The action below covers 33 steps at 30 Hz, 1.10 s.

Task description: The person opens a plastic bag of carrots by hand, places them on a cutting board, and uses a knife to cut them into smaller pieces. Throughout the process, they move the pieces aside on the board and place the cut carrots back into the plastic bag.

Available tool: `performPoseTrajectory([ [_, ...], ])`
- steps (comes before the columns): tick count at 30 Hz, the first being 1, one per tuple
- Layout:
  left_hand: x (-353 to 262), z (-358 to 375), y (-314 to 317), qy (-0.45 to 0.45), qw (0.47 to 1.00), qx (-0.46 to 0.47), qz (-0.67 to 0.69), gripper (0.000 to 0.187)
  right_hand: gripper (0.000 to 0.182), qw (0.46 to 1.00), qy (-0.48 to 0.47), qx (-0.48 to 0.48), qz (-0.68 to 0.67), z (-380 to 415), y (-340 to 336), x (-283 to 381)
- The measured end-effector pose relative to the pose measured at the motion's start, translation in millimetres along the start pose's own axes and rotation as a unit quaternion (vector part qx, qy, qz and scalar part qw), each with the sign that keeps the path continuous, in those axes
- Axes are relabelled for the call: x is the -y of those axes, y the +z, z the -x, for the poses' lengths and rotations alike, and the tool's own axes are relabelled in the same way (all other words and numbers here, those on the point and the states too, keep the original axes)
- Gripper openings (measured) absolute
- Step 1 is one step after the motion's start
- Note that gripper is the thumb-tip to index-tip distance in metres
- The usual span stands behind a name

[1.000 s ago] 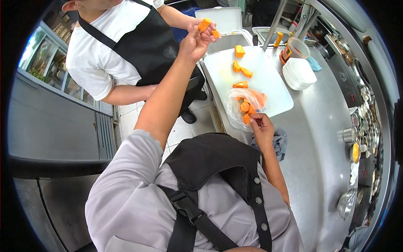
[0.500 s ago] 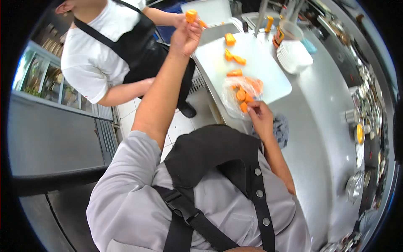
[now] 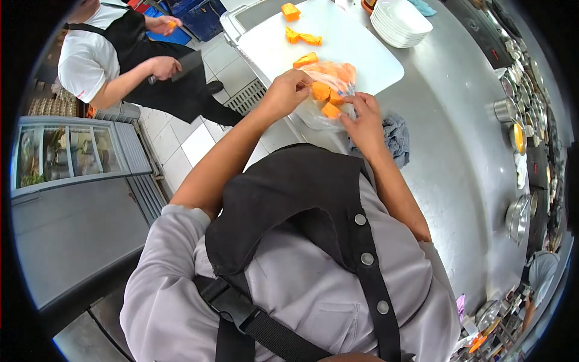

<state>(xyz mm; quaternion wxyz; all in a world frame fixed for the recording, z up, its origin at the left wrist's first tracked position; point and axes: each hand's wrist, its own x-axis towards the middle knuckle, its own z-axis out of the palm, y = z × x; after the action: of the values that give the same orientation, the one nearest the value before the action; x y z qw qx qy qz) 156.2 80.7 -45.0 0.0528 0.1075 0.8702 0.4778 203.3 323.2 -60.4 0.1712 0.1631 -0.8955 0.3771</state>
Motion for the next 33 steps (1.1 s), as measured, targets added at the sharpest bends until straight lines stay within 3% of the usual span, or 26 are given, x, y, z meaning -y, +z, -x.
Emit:
performPoseTrajectory([
  [1,3,2,4,0.056,0.996,-0.034,-0.055,0.024,0.031,0.999,0.021,0.023,-0.029,1,-1,0],
  [8,3,11,15,0.086,0.986,-0.024,-0.138,0.036,0.029,0.98,0.152,0.103,-0.078,-10,-9,-5],
  [10,4,4,15,0.183,0.968,-0.096,-0.144,0.045,0.026,0.973,0.155,0.072,-0.157,-21,-10,-5],
  [11,4,-1,14,0.18,0.969,-0.092,-0.142,0.045,0.024,0.959,0.153,0.04,-0.234,-27,-13,-4],
  [15,-11,-11,2,0.12,0.986,-0.094,-0.073,0.04,0.022,0.943,0.142,0.037,-0.298,-47,-25,9],
  [17,-8,-9,-1,0.052,0.992,-0.101,0.062,0.026,0.021,0.961,0.115,0.068,-0.243,-41,-29,12],
  [18,-6,-11,-6,0.05,0.992,-0.099,0.062,0.026,0.021,0.974,0.088,0.1,-0.186,-37,-30,12],
  [20,-1,-17,-21,-0.023,0.974,-0.151,0.165,0.023,0.022,0.969,0.098,0.127,-0.19,-23,-24,9],
  [22,11,-38,-29,-0.033,0.978,-0.167,0.122,0.026,0.022,0.964,0.103,0.155,-0.191,-8,-17,5],
  [24,25,-60,-34,0.014,0.985,-0.167,-0.04,0.031,0.023,0.967,0.119,0.145,-0.172,3,-13,-1],
  [25,32,-70,-35,0.021,0.99,-0.126,-0.061,0.042,0.023,0.963,0.138,0.138,-0.184,7,-13,-2],
  [28,35,-82,-16,0.065,0.983,-0.071,-0.156,0.049,0.024,0.96,0.157,0.152,-0.175,11,-18,-8],
  [29,35,-84,-14,0.048,0.99,-0.045,-0.126,0.055,0.024,0.96,0.158,0.153,-0.174,12,-19,-10],
  [33,31,-77,-12,-0.031,0.995,-0.061,-0.065,0.052,0.024,0.959,0.159,0.175,-0.155,8,-29,-3],
])
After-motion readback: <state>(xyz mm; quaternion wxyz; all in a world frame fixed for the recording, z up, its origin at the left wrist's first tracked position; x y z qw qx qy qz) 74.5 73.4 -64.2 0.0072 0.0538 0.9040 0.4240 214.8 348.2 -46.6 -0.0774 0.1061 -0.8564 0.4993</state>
